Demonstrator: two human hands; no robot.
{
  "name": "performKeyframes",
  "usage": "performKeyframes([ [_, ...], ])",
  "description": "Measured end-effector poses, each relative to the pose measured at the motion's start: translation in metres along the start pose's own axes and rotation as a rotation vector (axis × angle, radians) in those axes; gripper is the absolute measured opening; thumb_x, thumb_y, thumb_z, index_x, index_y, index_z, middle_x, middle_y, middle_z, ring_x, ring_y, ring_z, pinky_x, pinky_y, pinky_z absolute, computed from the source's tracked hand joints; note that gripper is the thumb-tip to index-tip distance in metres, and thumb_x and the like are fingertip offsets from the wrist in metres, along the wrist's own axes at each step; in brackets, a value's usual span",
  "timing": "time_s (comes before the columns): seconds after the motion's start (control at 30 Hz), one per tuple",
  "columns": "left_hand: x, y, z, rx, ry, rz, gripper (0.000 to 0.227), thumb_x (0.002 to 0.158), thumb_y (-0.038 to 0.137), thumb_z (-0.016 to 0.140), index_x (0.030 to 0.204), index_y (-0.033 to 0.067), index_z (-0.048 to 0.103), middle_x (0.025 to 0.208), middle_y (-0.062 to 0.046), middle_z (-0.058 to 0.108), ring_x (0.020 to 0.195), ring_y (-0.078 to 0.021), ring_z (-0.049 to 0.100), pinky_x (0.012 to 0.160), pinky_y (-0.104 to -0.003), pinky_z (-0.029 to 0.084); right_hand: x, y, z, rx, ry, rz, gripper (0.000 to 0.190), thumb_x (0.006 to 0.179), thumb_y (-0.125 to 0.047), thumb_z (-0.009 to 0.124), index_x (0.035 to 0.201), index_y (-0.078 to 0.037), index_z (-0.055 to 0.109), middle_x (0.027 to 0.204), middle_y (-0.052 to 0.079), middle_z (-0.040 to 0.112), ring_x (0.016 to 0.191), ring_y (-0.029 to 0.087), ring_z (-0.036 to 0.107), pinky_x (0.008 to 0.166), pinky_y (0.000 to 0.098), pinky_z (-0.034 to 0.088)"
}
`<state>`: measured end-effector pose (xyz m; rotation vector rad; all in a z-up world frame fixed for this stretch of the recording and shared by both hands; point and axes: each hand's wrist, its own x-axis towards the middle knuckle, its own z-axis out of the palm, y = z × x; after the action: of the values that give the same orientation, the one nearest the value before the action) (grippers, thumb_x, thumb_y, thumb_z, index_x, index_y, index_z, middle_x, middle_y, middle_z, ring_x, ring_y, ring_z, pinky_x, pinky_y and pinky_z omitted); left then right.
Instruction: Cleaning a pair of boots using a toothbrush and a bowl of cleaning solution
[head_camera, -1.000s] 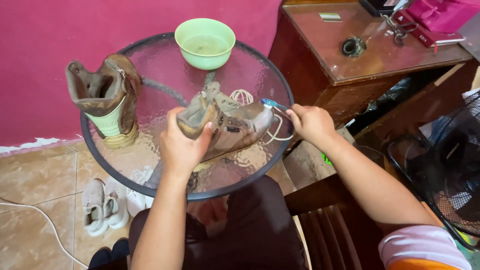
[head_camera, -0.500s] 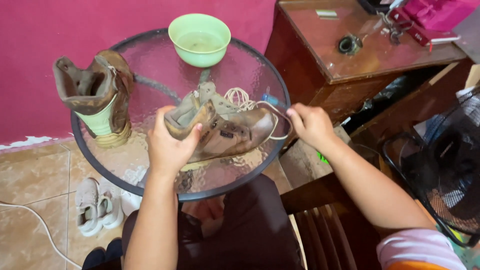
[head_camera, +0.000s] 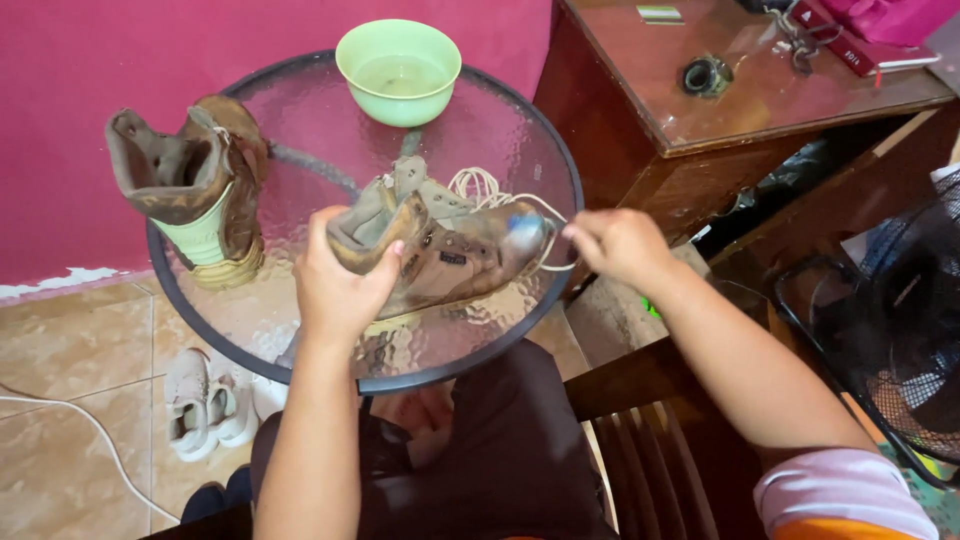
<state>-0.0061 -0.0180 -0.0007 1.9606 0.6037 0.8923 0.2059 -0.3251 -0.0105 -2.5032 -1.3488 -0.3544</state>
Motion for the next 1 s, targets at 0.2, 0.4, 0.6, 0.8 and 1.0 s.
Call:
performKeyframes([
  [0.2,-0.001,-0.006,0.001,-0.038,0.018,0.036,0.058,0.069,0.033,0.090,0.118,0.0215,0.062,0.097,-0.018,0.075,0.098,-0.0435,0.071,0.080,-0.054,0.056,-0.011,-0.001,0.007,0.029,-0.022,-0.043,0.028,0.101,-0.042,0.056,0.085,-0.021,0.063,0.074,0.009,0.070,0.076,0.034,0.072,0.068,0.0452,0.056],
  [0.4,-0.004,-0.004,0.002,-0.026,0.057,0.065,0.057,0.067,0.032,0.091,0.116,0.0198,0.063,0.095,-0.019,0.075,0.095,-0.0432,0.072,0.078,-0.054,0.057,-0.002,0.030,0.008,0.013,0.025,0.118,0.020,0.103,-0.037,0.056,0.096,-0.022,0.067,0.078,0.009,0.070,0.083,0.035,0.071,0.072,0.0481,0.056],
  [0.6,-0.003,-0.004,-0.001,-0.027,0.038,0.071,0.058,0.068,0.034,0.091,0.116,0.0185,0.063,0.094,-0.020,0.074,0.094,-0.0449,0.071,0.078,-0.054,0.056,-0.010,0.004,0.016,0.109,-0.077,-0.047,0.022,0.097,-0.035,0.060,0.086,-0.018,0.066,0.074,0.015,0.070,0.075,0.039,0.072,0.069,0.0510,0.056],
  [0.8,-0.001,-0.005,-0.004,-0.043,0.014,0.075,0.058,0.069,0.034,0.090,0.117,0.0186,0.063,0.095,-0.021,0.074,0.096,-0.0452,0.071,0.078,-0.054,0.056,0.000,0.013,0.025,0.099,0.052,0.092,0.025,0.101,-0.036,0.061,0.086,-0.017,0.067,0.071,0.013,0.068,0.075,0.039,0.070,0.069,0.0489,0.055],
  [1.0,0.001,-0.006,-0.003,-0.045,0.007,0.076,0.058,0.067,0.033,0.090,0.116,0.0200,0.063,0.094,-0.018,0.075,0.094,-0.0430,0.072,0.078,-0.052,0.057,0.007,0.027,0.000,0.133,0.064,0.043,0.021,0.103,-0.031,0.060,0.089,-0.018,0.070,0.070,0.014,0.068,0.075,0.040,0.069,0.067,0.0496,0.054],
])
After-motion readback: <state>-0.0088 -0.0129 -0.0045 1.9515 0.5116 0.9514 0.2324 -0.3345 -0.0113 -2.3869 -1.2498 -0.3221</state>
